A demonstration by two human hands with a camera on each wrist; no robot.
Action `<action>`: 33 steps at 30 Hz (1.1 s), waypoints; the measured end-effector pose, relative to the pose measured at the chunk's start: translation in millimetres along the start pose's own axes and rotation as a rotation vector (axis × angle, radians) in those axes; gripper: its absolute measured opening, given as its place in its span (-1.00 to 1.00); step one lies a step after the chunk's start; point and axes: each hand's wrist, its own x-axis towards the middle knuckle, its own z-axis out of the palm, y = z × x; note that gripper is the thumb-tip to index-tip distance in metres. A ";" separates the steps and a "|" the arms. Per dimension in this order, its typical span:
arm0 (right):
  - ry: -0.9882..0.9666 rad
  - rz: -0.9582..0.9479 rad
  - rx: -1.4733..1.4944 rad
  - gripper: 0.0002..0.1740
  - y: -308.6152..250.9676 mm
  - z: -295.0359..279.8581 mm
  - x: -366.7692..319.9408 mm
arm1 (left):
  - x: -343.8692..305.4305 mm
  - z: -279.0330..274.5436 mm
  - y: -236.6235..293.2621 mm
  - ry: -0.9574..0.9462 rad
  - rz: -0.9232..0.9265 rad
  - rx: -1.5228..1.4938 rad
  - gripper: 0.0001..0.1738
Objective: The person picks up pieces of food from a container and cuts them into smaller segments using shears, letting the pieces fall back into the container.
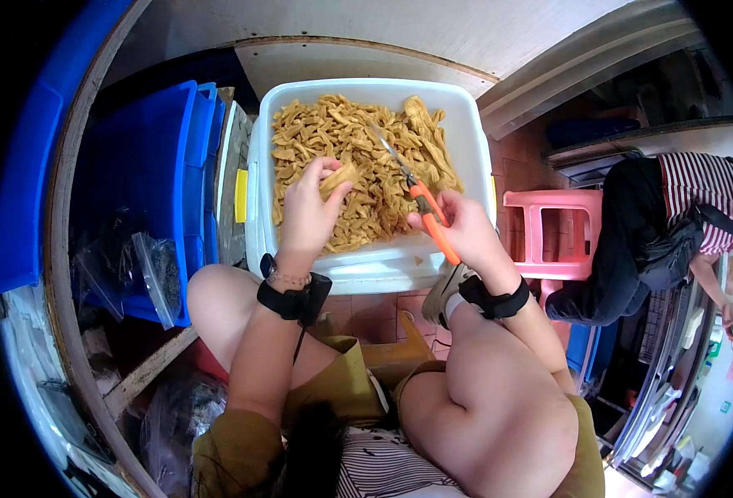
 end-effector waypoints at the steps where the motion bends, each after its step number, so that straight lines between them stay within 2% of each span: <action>1: 0.002 0.001 0.000 -0.45 -0.5 -2.2 -0.7 | 0.4 -0.1 -2.8 -0.001 0.001 -0.001 -0.59; 3: -0.109 -0.113 -0.139 -0.46 -1.6 -5.3 -1.6 | 3.0 -0.8 -5.4 0.014 -0.094 -0.340 -0.65; 4: -0.112 -0.113 -0.139 -0.46 -0.9 -2.8 -1.1 | 5.0 -2.9 -4.4 0.015 -0.097 -0.340 -0.65; 6: -0.175 -0.156 -0.140 -0.32 0.4 4.3 -0.7 | 9.5 -9.3 0.4 0.109 -0.196 -0.788 -0.72; 9: -0.206 -0.158 -0.175 -0.30 -8.2 4.6 -1.4 | 9.0 -11.7 1.1 0.088 -0.229 -0.961 -0.72; 13: -0.207 -0.147 -0.126 -0.30 -8.6 5.7 -0.7 | 7.0 -5.3 1.9 0.025 -0.216 -1.011 -0.69; 15: -0.223 -0.160 -0.148 -0.48 -8.9 4.7 -0.6 | 6.8 -1.6 0.5 0.041 -0.212 -1.082 -0.69; 16: -0.224 -0.160 -0.149 -0.48 -10.1 4.5 -0.9 | 6.8 -1.9 1.2 0.042 -0.212 -1.082 -0.69; 18: -0.193 -0.130 -0.100 -0.33 -13.4 4.8 -1.8 | 7.2 -5.2 4.8 0.025 -0.248 -1.080 -0.69; 22: -0.182 -0.135 -0.040 -0.33 1.1 12.7 2.2 | 8.6 -7.5 6.8 -0.016 -0.371 -1.021 -0.77; 24: -0.209 -0.164 -0.047 -0.65 4.4 13.7 3.8 | 7.6 -6.9 -1.0 -0.167 -0.395 -1.031 -0.82; 28: -0.204 -0.124 -0.023 -0.60 -4.0 15.0 1.3 | 8.3 -2.0 -0.4 -0.112 -0.337 -0.983 -0.76; 30: -0.138 -0.213 -0.140 -0.56 -14.3 13.6 -2.1 | 9.2 -1.5 4.8 0.004 -0.305 -1.002 -0.74; 33: -0.134 -0.206 -0.103 -0.52 -13.3 16.1 -1.3 | 8.5 -3.5 5.7 -0.003 -0.334 -0.950 -0.80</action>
